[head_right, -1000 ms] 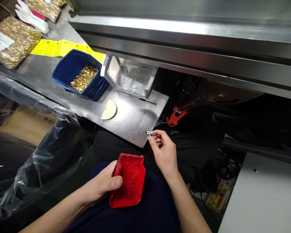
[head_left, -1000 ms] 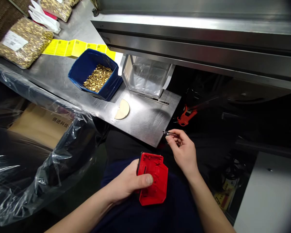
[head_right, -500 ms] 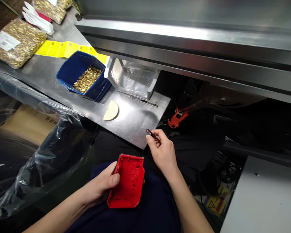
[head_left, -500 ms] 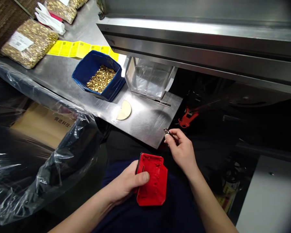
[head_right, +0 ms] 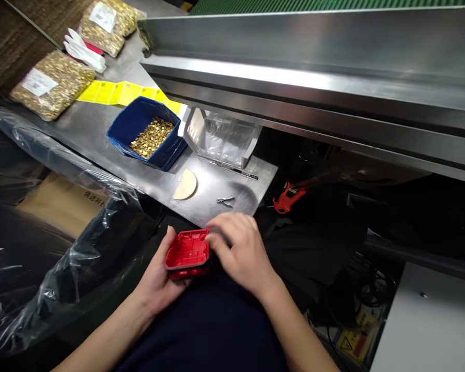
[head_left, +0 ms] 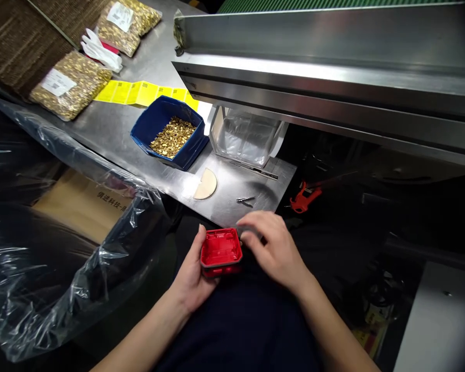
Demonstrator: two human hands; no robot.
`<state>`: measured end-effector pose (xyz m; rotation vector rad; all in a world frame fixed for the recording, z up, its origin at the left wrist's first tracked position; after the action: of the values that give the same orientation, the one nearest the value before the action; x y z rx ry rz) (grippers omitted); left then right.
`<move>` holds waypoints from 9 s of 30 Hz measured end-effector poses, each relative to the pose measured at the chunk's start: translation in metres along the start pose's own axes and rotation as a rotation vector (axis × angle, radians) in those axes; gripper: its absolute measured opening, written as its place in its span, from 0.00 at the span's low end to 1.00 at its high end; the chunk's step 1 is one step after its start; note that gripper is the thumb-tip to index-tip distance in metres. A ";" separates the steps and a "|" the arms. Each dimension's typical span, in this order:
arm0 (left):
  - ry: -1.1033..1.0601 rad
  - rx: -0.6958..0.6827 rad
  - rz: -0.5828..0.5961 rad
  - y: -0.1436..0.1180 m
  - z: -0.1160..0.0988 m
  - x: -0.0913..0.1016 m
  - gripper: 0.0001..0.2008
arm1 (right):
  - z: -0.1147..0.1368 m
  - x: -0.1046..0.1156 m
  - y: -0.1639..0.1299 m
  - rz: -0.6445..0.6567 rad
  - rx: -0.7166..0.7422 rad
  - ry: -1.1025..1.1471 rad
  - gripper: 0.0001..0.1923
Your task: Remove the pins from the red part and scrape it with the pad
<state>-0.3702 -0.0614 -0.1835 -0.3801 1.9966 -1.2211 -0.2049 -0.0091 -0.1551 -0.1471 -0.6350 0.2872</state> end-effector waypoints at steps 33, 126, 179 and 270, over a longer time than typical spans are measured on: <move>0.103 -0.048 0.343 0.002 -0.014 0.070 0.17 | 0.019 -0.058 0.102 0.123 0.133 -0.312 0.20; 0.301 0.038 0.157 0.043 0.012 0.059 0.29 | -0.010 -0.041 -0.055 0.416 0.097 -0.663 0.03; 0.385 0.045 0.170 0.042 0.009 0.055 0.26 | -0.004 -0.045 -0.047 0.468 -0.086 -0.602 0.03; 0.361 0.110 0.114 0.047 0.008 0.056 0.24 | -0.016 -0.046 -0.039 0.487 -0.145 -0.465 0.05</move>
<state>-0.3956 -0.0761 -0.2507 0.0130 2.2033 -1.3955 -0.2222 -0.0615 -0.1852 -0.3826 -1.0814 0.7593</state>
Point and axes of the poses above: each hand's wrist, its own y-axis towards the middle knuckle, its own x-axis out of the back of the hand, z = x × y, the point moved 4 cm from there along y, towards the middle knuckle, and after that the axes turned 10 degrees about -x, right-handed, at the moved point
